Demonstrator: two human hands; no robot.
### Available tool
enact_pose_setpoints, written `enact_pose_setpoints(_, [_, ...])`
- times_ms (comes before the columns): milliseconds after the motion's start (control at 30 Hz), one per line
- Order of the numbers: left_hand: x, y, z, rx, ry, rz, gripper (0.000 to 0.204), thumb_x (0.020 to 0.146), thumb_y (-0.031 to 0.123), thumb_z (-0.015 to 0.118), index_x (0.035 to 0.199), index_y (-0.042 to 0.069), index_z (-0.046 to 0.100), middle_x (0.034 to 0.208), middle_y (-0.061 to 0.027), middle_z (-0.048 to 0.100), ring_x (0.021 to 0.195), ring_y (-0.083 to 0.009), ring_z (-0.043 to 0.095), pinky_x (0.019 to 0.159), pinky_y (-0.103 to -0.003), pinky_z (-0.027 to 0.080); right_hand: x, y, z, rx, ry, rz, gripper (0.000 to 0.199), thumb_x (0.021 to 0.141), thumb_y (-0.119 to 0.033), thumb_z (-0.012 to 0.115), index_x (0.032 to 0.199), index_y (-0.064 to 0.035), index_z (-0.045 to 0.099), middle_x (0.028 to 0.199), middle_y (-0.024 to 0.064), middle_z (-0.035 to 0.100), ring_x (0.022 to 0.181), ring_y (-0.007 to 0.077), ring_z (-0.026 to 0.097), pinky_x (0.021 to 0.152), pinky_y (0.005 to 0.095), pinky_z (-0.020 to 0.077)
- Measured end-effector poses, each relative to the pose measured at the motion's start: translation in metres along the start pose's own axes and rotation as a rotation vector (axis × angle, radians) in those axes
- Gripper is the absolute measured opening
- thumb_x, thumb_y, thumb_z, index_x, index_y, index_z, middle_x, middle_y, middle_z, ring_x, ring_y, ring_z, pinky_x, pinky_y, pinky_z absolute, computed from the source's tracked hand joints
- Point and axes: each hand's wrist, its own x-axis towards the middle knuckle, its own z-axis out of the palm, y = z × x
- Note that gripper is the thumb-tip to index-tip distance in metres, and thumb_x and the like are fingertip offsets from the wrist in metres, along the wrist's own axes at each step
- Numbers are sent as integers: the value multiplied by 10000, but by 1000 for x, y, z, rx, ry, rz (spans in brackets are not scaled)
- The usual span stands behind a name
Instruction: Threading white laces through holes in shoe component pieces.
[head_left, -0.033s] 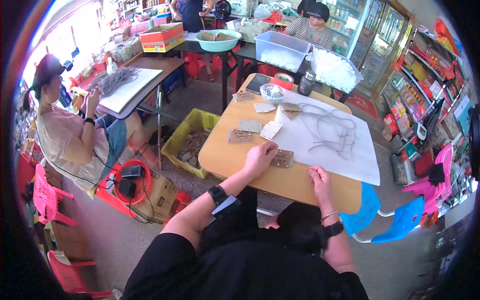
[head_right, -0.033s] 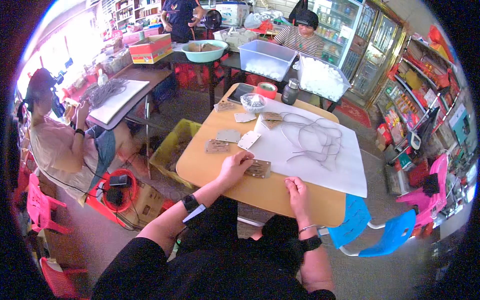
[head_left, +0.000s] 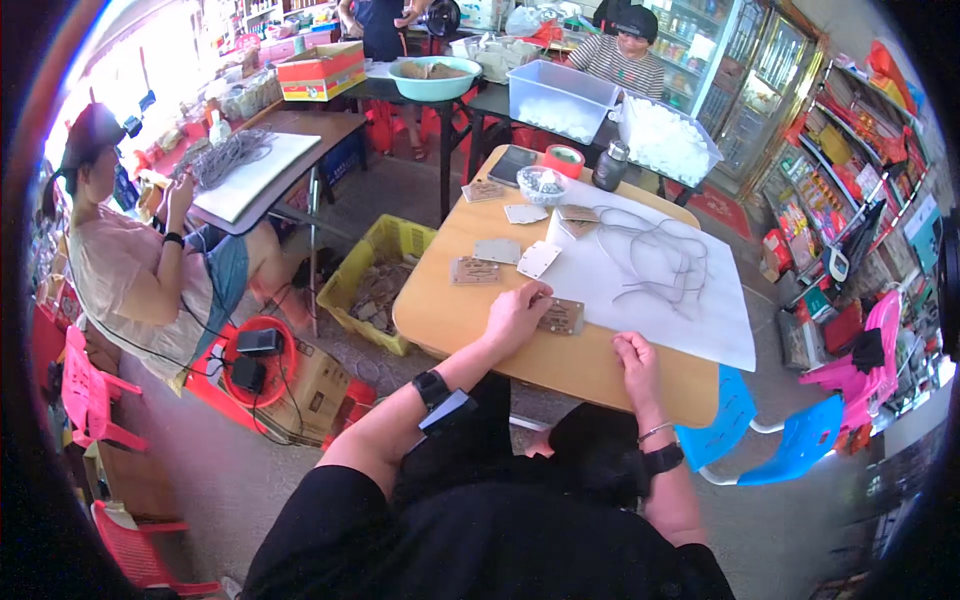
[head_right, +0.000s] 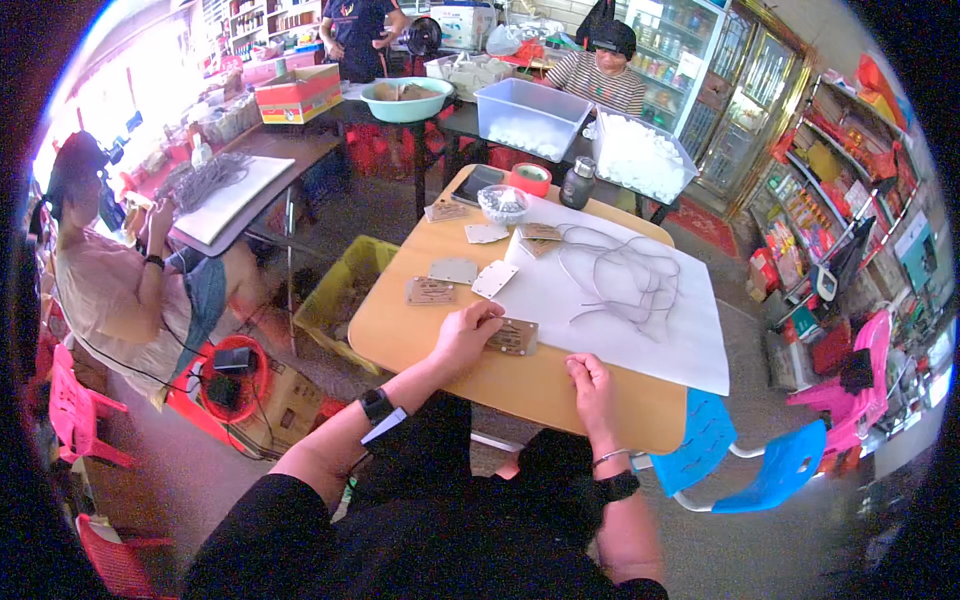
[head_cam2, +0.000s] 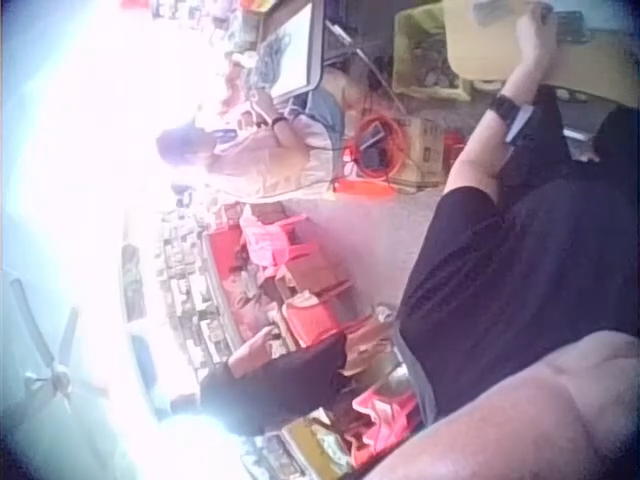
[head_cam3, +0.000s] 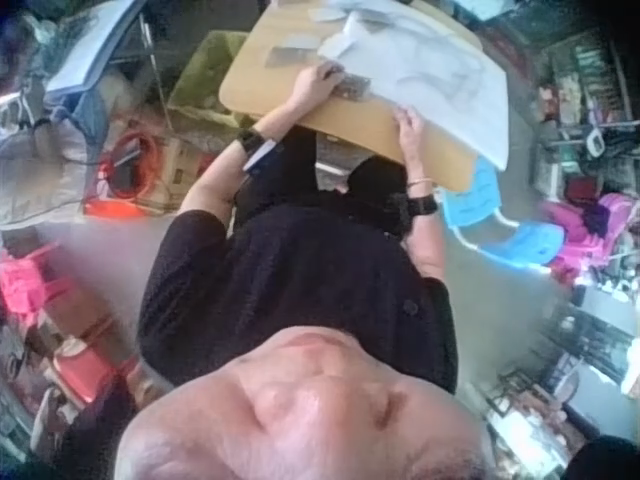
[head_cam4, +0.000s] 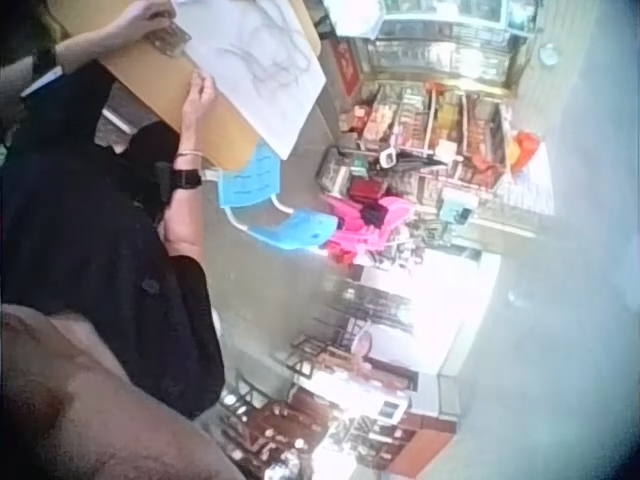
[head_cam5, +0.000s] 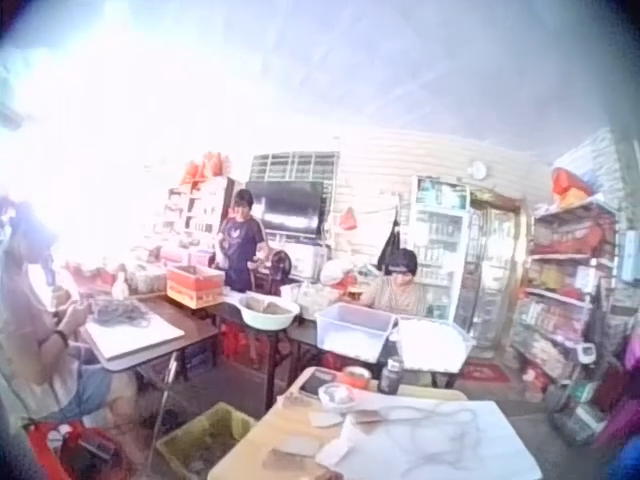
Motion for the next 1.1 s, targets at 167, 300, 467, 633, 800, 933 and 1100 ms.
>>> enact_pose_setpoints(167, [0,10,-4,12,-21,-5,234,826,198,624,1023,72,617,858,-135,665,782,-256,644,705,-346,496,0,-2,-5,-40,-5,16,178,897,-180,547,887,-18,621,718,-33,540,688,51,467,638,218,404])
enact_pose_setpoints(300, [2,12,-2,22,-39,-41,247,826,227,612,1019,74,617,870,-152,665,810,-297,644,715,-370,497,-1,-8,-6,-41,18,5,146,895,-150,545,865,-31,623,692,-65,510,646,33,439,598,197,370])
enact_pose_setpoints(467, [-1,-4,-5,-149,180,-175,191,832,129,614,1005,47,611,734,-111,622,645,-190,597,611,-321,496,-2,-7,-1,-19,-45,22,159,899,-148,548,900,-6,619,748,-6,584,689,79,508,642,240,430])
enact_pose_setpoints(633, [0,13,-6,-354,278,-282,168,859,65,579,1020,30,607,796,-35,600,658,-86,542,565,-236,482,-5,-3,-5,-106,-19,-45,125,883,-112,554,901,-1,608,771,63,612,701,129,563,652,256,447])
enact_pose_setpoints(800, [3,29,-7,-614,52,-270,193,891,56,542,1076,7,567,933,-43,602,762,-102,580,585,-234,505,-1,-13,-10,-51,25,-50,131,884,-117,556,912,1,605,787,53,606,698,136,553,662,258,448])
enact_pose_setpoints(933, [3,60,10,-620,-183,-281,219,885,63,565,1091,-10,556,902,-62,613,741,-114,588,590,-242,515,7,-26,-12,105,53,67,176,905,-152,547,965,9,586,807,15,589,685,85,512,645,228,433])
enact_pose_setpoints(1100, [10,75,33,-604,-344,-203,241,885,64,569,1112,-13,546,895,-64,607,741,-114,591,603,-243,520,14,-36,-19,343,18,99,158,894,-132,570,999,-15,552,793,-12,562,665,48,488,608,198,418])
